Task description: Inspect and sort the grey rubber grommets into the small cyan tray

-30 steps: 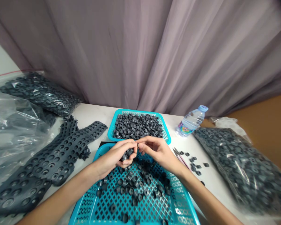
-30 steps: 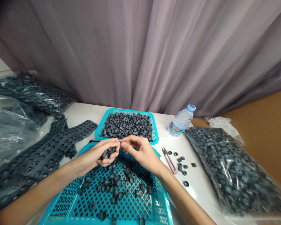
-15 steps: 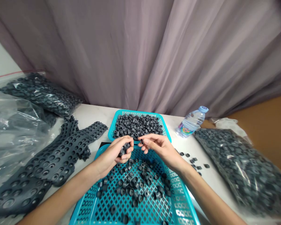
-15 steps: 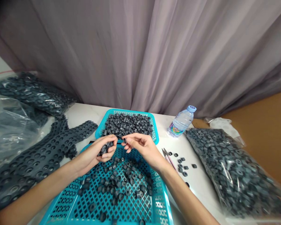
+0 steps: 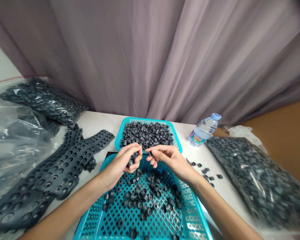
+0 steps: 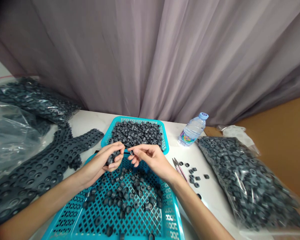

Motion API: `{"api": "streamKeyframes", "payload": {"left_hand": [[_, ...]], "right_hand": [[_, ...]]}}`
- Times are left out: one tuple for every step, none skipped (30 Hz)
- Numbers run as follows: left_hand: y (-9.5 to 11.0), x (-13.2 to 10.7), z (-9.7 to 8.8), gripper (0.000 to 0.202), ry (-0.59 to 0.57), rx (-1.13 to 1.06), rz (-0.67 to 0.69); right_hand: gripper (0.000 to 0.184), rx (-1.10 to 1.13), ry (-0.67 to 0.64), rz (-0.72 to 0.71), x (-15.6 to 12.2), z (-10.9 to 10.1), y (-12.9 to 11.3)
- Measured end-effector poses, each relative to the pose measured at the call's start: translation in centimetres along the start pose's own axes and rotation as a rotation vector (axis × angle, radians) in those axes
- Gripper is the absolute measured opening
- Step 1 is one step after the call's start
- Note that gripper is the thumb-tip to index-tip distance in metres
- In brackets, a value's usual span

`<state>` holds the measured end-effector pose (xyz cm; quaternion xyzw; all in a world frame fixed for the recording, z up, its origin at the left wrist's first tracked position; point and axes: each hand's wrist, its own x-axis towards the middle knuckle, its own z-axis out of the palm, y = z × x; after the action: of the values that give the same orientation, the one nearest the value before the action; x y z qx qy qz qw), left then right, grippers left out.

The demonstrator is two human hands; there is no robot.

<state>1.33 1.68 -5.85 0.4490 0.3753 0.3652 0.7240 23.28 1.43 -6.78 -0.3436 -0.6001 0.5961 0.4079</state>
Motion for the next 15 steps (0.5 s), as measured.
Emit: {"api": "streamKeyframes", "payload": {"left_hand": [[-0.01,0.00,-0.02,0.021,0.005,-0.001,0.008],[-0.04,0.01,-0.06,0.021,0.008,-0.004,0.014],[-0.08,0.05,-0.13,0.022,0.010,-0.007,0.017],[-0.13,0.10,-0.20,0.022,0.012,-0.010,0.019],[-0.17,0.15,-0.25,0.023,0.013,-0.012,0.018],[-0.19,0.20,-0.28,0.023,0.014,-0.014,0.018],[-0.20,0.24,-0.29,0.023,0.015,-0.016,0.017],[-0.19,0.27,-0.28,0.022,0.017,-0.017,0.018],[-0.16,0.28,-0.25,0.022,0.023,-0.018,0.021],[-0.14,0.29,-0.23,0.022,0.030,-0.021,0.026],[-0.11,0.30,-0.20,0.022,0.040,-0.023,0.031],[-0.10,0.32,-0.19,0.022,0.049,-0.026,0.037],[-0.09,0.34,-0.19,0.023,0.056,-0.030,0.041],[-0.10,0.36,-0.21,0.023,0.060,-0.033,0.043],[-0.13,0.38,-0.24,0.023,0.062,-0.035,0.044]], "right_hand": [[0.035,-0.002,-0.015,0.010,-0.03,0.07,-0.02],[0.035,-0.006,-0.033,0.023,-0.04,0.15,-0.03],[0.035,-0.008,-0.051,0.034,-0.05,0.22,-0.04],[0.035,-0.007,-0.069,0.044,-0.05,0.29,-0.04],[0.035,-0.001,-0.086,0.053,-0.05,0.36,-0.04],[0.035,0.009,-0.102,0.060,-0.07,0.42,-0.04],[0.035,0.021,-0.115,0.066,-0.09,0.47,-0.03],[0.035,0.032,-0.126,0.071,-0.12,0.53,-0.02],[0.035,0.040,-0.133,0.078,-0.16,0.58,-0.01],[0.035,0.046,-0.141,0.085,-0.20,0.63,0.01],[0.035,0.049,-0.149,0.091,-0.24,0.67,0.03],[0.035,0.051,-0.158,0.094,-0.27,0.71,0.07],[0.035,0.051,-0.169,0.095,-0.29,0.74,0.10],[0.035,0.048,-0.179,0.095,-0.29,0.77,0.15],[0.035,0.045,-0.188,0.094,-0.29,0.79,0.21]]}}
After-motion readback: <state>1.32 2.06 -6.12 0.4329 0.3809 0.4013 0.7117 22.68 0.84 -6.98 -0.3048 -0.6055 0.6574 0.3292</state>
